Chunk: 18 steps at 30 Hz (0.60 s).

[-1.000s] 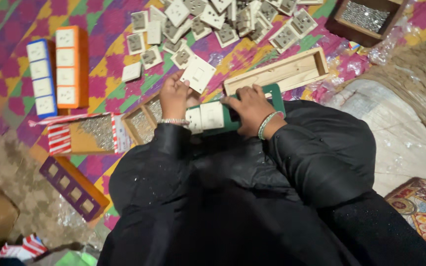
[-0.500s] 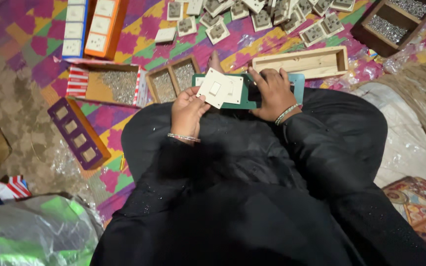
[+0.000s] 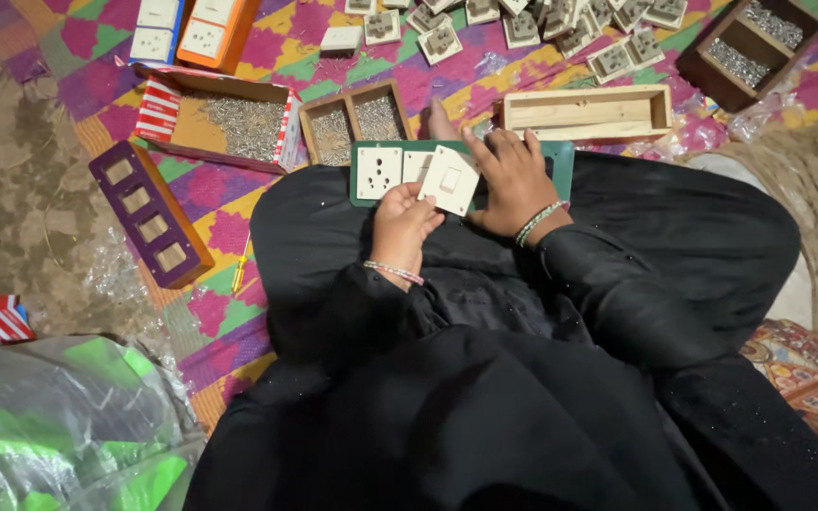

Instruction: The person assembles electrical switch and socket modules into a green plastic frame while sitting on the floor. They use a screwdriver to secure the components and repeatedly adjust the alignment of the parts within the frame.

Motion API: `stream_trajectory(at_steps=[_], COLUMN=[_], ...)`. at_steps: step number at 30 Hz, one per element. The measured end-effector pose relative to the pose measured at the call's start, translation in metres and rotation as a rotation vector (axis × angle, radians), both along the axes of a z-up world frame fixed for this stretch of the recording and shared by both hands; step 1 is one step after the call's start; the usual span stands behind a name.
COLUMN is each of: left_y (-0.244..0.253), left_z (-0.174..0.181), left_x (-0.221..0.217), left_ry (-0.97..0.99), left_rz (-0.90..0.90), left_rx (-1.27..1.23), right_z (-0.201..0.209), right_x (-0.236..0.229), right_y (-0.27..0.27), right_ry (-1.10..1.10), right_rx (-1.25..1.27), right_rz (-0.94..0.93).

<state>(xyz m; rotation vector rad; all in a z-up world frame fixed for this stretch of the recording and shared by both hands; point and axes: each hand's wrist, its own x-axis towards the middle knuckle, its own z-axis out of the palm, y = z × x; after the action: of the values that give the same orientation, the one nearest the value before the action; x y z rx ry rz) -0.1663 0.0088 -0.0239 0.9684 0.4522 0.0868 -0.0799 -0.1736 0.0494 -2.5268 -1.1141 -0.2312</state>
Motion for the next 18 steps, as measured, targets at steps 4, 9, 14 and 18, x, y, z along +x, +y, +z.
stream_trajectory(at_steps=[4,9,14,18], left_y=[-0.016,-0.032,-0.011,0.01], left_z=[-0.015,-0.023,0.015,0.053], left_x=[-0.001,0.016,0.012,0.024], left_ry=[0.035,0.107,0.066,-0.436], left_rz=[-0.034,-0.163,-0.4,-0.301], left_rx=[-0.009,0.122,0.977,1.685], right_z=[-0.02,-0.042,-0.046,-0.043], right_x=[-0.006,0.005,0.014,0.03], right_y=[-0.003,-0.014,-0.022,-0.021], right_ry=[0.056,0.114,0.152,0.172], right_rx=[0.129,0.122,0.166,0.158], right_rz=[0.019,0.0,0.023,0.09])
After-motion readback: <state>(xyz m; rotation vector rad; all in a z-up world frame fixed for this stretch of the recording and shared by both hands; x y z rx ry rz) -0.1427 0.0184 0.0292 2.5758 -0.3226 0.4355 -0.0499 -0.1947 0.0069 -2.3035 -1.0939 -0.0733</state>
